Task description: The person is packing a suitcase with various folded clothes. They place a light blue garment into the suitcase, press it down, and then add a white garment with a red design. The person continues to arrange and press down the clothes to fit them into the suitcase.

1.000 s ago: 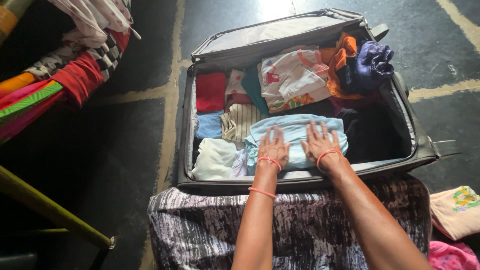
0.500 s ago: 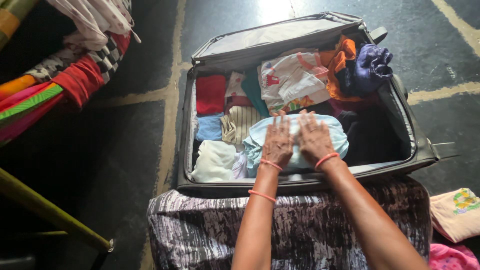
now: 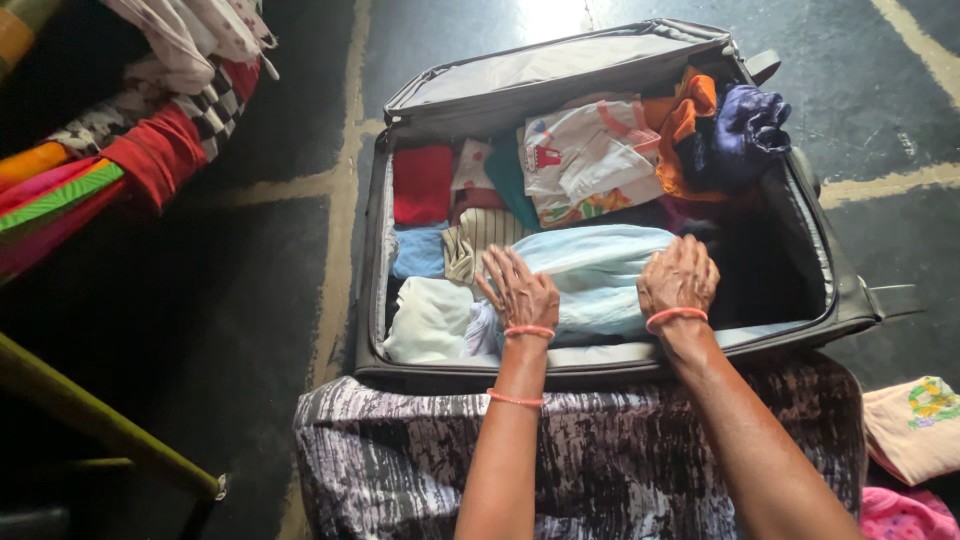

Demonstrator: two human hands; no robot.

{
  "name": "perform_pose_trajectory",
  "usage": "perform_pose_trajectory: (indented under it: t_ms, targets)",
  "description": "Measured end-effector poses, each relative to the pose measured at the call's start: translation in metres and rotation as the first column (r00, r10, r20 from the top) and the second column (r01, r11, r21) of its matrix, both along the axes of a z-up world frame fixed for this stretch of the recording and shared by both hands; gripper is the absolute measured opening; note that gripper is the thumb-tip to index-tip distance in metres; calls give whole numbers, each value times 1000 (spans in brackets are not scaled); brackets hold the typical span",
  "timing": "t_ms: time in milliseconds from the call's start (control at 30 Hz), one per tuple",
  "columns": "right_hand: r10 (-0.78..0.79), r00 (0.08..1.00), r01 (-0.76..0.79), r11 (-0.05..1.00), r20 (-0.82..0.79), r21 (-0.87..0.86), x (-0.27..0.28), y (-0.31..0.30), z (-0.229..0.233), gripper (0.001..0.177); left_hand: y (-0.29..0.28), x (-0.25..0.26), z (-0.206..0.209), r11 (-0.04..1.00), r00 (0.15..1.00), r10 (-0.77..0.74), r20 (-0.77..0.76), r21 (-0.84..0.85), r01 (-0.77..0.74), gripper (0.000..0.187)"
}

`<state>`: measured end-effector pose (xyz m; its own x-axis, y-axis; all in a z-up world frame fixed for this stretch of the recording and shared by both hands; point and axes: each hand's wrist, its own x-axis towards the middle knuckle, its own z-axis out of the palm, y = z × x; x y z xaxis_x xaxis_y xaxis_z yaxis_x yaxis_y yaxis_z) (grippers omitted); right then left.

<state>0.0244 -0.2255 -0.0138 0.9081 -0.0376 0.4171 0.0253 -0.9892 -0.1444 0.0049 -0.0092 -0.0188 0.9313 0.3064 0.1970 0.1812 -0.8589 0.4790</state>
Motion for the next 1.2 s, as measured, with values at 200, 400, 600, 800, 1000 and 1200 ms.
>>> perform_pose_trajectory:
  t_ms: [200,400,600,800,1000,1200]
  targets:
    - [429,895,-439,896,-125,-67,14,28,2,59,-18,20,-24,878,846,-472,248,46,476,65]
    - [235,796,-363,923,-558,-130,14,10,-30,67,-17,20,-53,875,839,-450,-306,38,483,68]
    - [-15,910,2,1000,-414,-31,10,-7,-33,70,5,9,-28,988,899,-156,-409,-79,136,73]
    - [145,988,-150,985,61,91,13,0,-1,41,4,6,-2,999,997,28,74,-48,-24,70]
    - [435,858,-468,881,-273,-64,7,28,-2,59,-20,8,-21,889,891,-454,-5,66,454,67]
    - [64,798,-104,994,-599,-33,15,9,-27,68,-5,13,-44,975,869,-208,-449,-22,222,72]
